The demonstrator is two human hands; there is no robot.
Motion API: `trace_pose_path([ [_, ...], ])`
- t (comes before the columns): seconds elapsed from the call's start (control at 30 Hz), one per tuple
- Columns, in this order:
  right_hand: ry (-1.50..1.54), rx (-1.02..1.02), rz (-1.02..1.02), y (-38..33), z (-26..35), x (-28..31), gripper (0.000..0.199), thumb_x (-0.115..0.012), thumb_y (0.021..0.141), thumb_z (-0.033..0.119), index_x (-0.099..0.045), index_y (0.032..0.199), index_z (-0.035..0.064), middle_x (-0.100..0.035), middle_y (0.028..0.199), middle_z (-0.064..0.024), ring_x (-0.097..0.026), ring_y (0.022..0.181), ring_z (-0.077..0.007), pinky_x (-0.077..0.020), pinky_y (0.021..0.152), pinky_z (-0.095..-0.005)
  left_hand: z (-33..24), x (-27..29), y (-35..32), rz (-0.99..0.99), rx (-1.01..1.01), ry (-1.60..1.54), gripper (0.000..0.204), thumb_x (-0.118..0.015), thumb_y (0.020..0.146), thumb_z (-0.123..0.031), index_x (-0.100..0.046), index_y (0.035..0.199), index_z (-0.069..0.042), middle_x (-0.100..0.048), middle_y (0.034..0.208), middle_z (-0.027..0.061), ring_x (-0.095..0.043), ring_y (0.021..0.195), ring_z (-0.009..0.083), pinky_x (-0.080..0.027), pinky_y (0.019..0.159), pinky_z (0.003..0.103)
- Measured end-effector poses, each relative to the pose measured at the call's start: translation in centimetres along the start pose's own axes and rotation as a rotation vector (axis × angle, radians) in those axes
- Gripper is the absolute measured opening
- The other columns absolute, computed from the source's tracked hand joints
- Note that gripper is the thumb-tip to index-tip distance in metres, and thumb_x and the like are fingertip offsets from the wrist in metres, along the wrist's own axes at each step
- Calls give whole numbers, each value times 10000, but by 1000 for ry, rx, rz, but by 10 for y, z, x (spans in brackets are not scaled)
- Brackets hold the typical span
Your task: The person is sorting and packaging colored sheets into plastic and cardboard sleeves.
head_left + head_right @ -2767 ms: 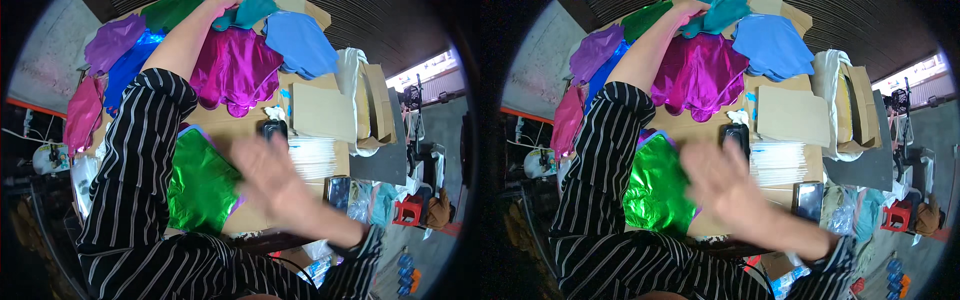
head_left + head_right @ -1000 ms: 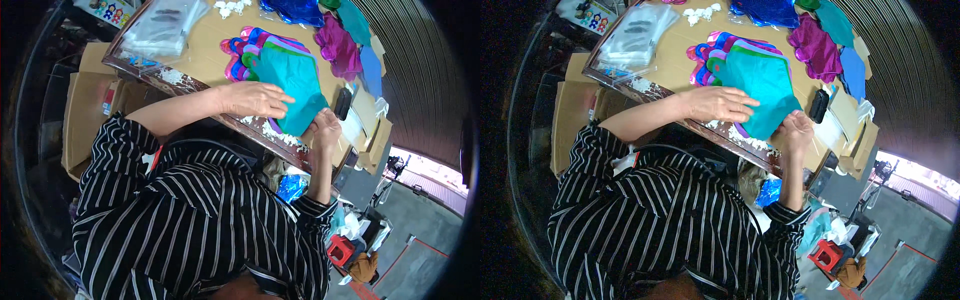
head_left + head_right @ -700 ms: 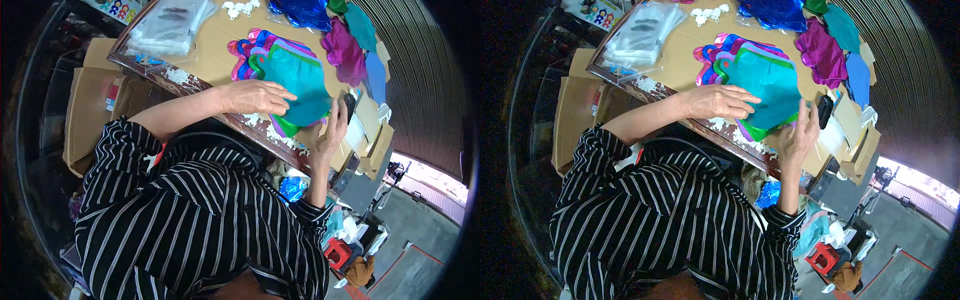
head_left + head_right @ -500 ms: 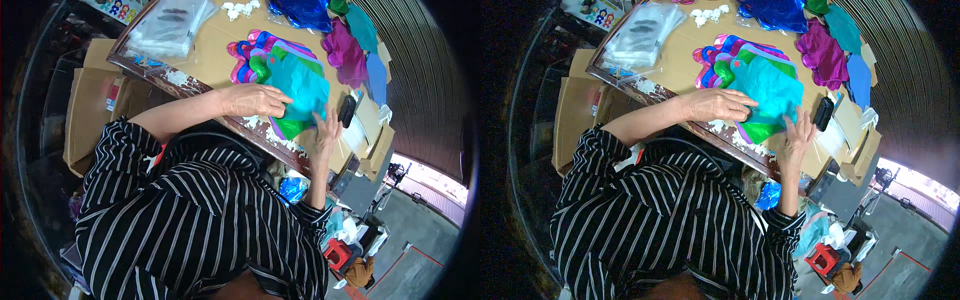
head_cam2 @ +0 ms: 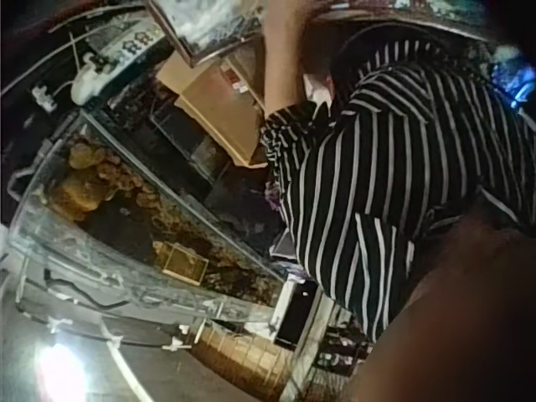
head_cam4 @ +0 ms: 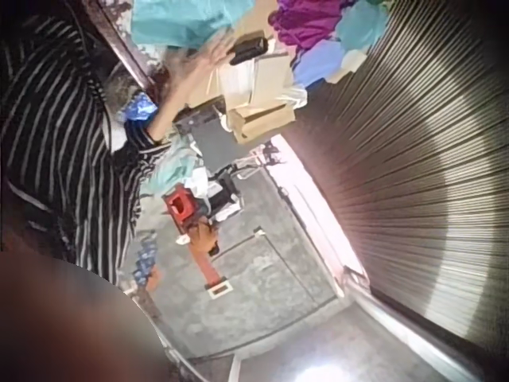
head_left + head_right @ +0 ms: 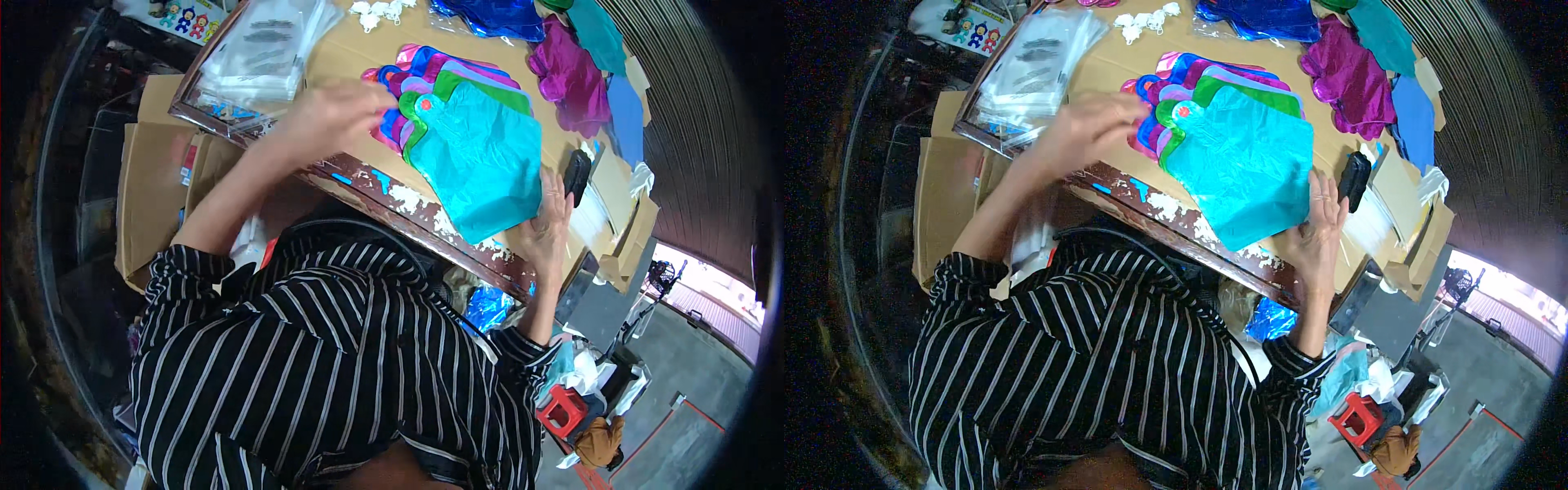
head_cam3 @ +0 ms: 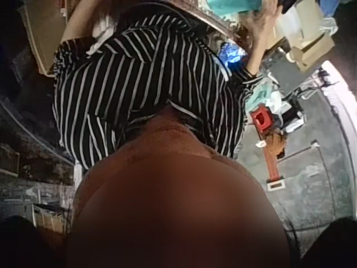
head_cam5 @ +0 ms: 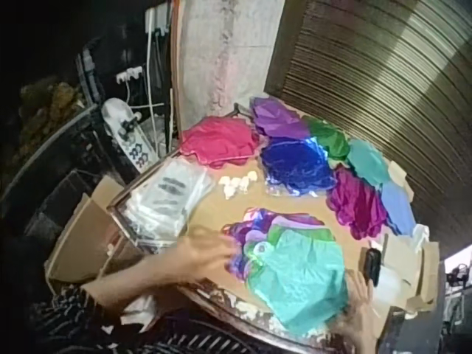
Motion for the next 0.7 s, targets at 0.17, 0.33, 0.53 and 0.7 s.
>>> trace_pose_path([
  [0.17,34,20,112,7,-14,3,883,-740,676,68,-430,1502,92,-502,1485,-189,-384,1440,-395,-157,1227,-552,20,26,23,-26,128,24,399,-713,850,-168,-641,1226,-54,-676,1197,149,-639,1133,335,-505,990,436],
  [0.33,15,8,129,19,-14,8,841,-753,691,84,-462,1480,81,-522,1471,-187,-415,1429,-358,-153,1233,-543,33,7,42,17,-5,116,458,-696,823,-167,-614,1257,-47,-621,1267,166,-594,1179,345,-484,1005,417],
  [0.53,105,-11,66,24,-15,-5,678,-735,721,66,-566,1377,47,-597,1390,-170,-521,1347,-309,-206,1221,-540,38,1,47,204,120,-14,497,-666,797,-131,-593,1278,-33,-608,1250,185,-579,1184,360,-465,1026,391],
  [0.7,45,1,-9,34,-3,-16,615,-717,731,40,-599,1334,42,-627,1341,-180,-555,1300,-328,-260,1202,-535,43,-2,47,233,64,-39,492,-665,799,-124,-594,1275,-28,-602,1270,191,-580,1183,369,-464,1031,393],
])
Point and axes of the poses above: each hand's wrist, its own y-axis towards the middle knuckle, its own x-axis out of the back of the hand, z = x × y, the point moved 4 cm from there along y, towards the middle knuckle
